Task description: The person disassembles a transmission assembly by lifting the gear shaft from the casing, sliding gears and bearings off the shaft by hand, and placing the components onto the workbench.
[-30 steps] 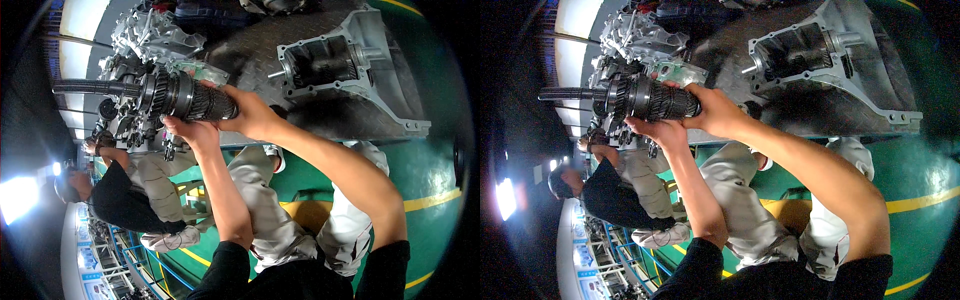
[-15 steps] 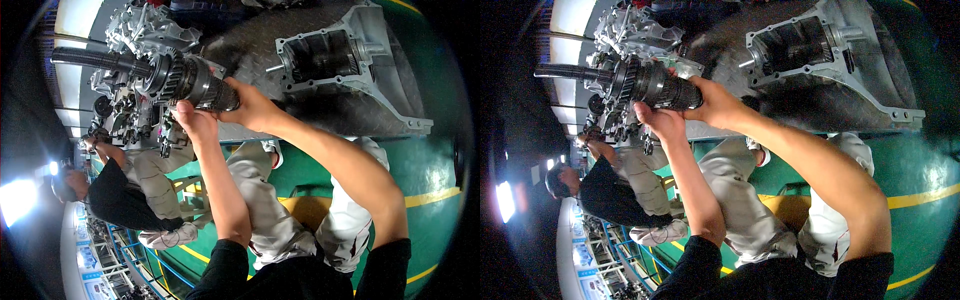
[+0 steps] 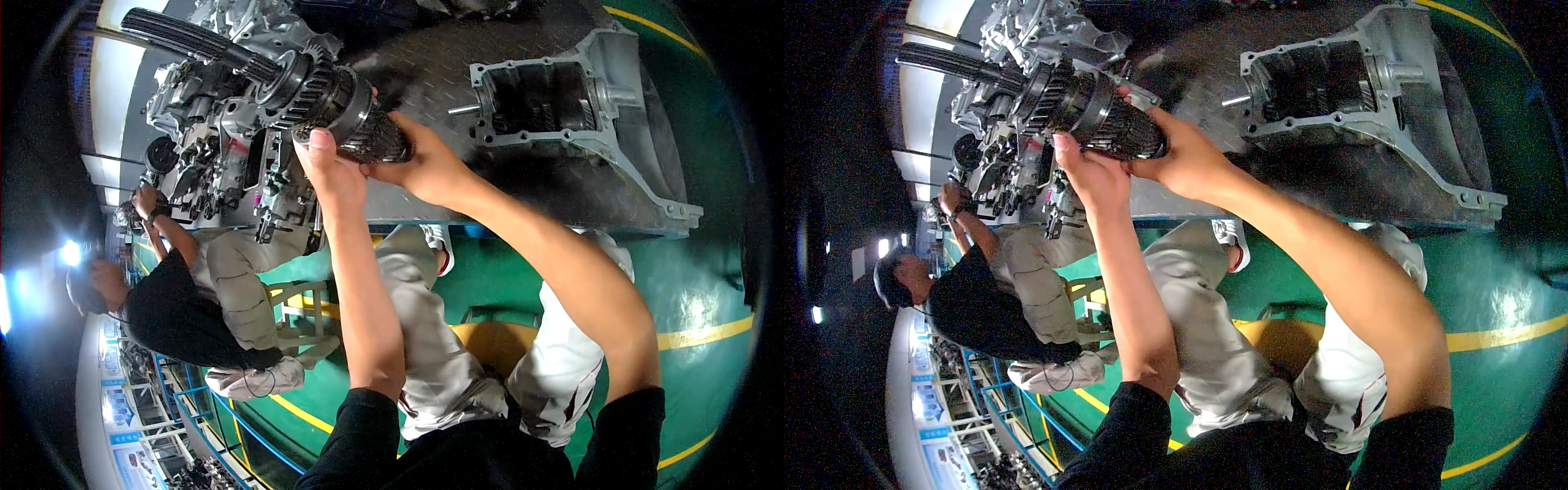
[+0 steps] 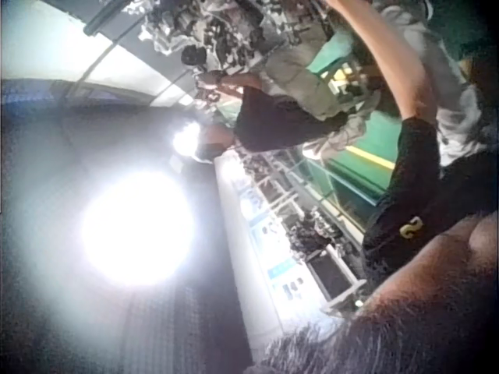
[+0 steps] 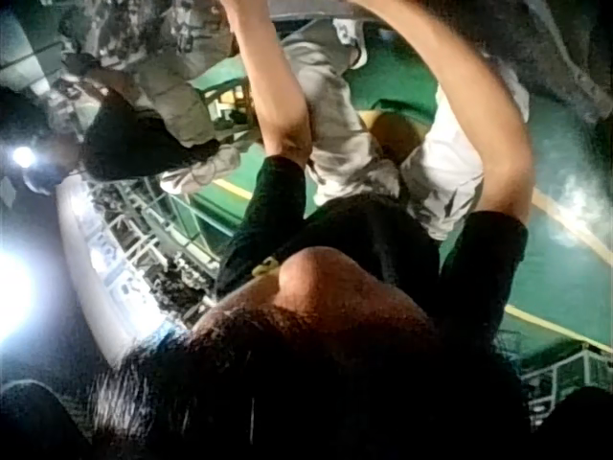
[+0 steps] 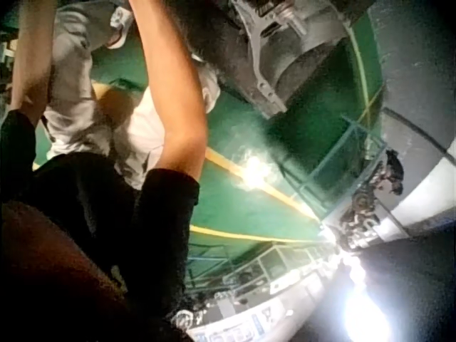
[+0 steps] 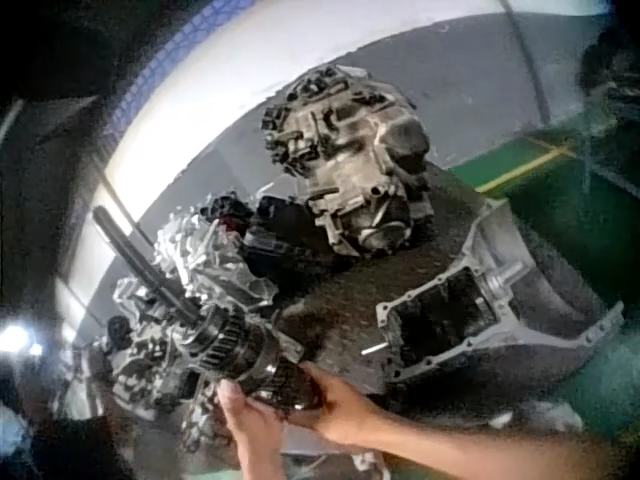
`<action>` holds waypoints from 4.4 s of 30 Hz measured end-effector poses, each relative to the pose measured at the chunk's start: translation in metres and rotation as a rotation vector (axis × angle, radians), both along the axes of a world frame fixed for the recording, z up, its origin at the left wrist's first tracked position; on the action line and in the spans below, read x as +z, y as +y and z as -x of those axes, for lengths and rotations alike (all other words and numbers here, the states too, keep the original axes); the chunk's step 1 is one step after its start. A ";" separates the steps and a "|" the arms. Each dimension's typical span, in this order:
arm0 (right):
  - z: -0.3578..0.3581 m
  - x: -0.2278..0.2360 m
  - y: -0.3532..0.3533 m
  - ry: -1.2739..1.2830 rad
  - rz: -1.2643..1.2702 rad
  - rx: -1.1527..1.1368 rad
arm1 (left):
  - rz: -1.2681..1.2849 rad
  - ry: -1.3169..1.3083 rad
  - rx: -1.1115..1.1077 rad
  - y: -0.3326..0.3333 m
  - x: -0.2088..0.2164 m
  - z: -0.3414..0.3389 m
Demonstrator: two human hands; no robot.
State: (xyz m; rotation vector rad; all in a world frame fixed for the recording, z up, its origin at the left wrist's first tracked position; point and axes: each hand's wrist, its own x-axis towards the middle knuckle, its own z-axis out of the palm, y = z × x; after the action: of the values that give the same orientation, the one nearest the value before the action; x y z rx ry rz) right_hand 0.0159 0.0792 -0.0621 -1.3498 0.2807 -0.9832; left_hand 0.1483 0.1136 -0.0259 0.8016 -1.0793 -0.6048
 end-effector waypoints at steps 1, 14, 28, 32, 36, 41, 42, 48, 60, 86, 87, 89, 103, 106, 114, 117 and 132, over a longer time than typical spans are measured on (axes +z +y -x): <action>0.000 0.000 0.000 -0.006 0.000 -0.005 | 0.005 0.023 0.038 -0.002 -0.004 -0.005; 0.012 -0.009 0.000 0.055 0.008 0.028 | 0.095 -0.064 0.153 0.003 0.019 0.025; 0.035 0.006 -0.013 0.350 0.150 0.073 | 0.131 -0.037 0.103 -0.012 0.013 0.024; 0.054 0.029 -0.004 0.467 0.149 0.098 | 0.085 0.078 0.145 -0.001 0.014 0.038; 0.052 0.009 0.008 0.478 0.342 -0.063 | 0.095 0.054 0.154 0.005 0.022 0.040; 0.059 -0.013 0.021 0.653 0.533 -0.168 | 0.080 0.034 0.246 0.005 0.017 0.033; 0.059 -0.021 0.022 0.694 0.668 -0.225 | 0.080 0.031 0.243 0.002 0.014 0.026; 0.061 -0.038 0.021 1.006 0.886 -0.197 | 0.163 -0.028 0.150 -0.008 0.013 0.020; 0.047 -0.021 0.021 0.752 0.547 -0.279 | 0.109 -0.014 0.179 -0.006 0.015 0.017; 0.034 0.011 0.008 0.165 0.275 -0.263 | 0.045 0.064 -0.004 0.005 0.018 0.010; 0.033 0.013 0.008 0.165 0.279 -0.262 | 0.049 0.064 -0.002 0.006 0.016 0.007; 0.032 0.015 0.010 0.172 0.260 -0.277 | 0.026 0.045 0.034 0.009 0.016 0.006; 0.028 0.014 0.012 0.130 0.200 -0.323 | -0.038 0.003 0.084 0.014 0.021 0.016; 0.030 0.016 0.014 0.167 0.247 -0.380 | -0.026 -0.005 0.087 0.013 0.021 0.017; 0.045 0.016 -0.009 0.167 0.307 -0.186 | -0.013 0.005 0.074 0.014 0.023 0.023; 0.040 0.016 0.000 0.042 0.227 -0.191 | 0.006 0.027 0.070 0.013 0.019 0.020; 0.052 0.026 -0.014 0.144 0.251 -0.025 | 0.030 -0.010 -0.025 0.012 0.018 0.013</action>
State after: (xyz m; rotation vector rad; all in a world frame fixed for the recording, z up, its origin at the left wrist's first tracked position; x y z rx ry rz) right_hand -0.0362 0.0647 -0.0364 -1.6539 0.2903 -0.9666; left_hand 0.1356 0.1256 -0.0083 0.7665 -1.1069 -0.6049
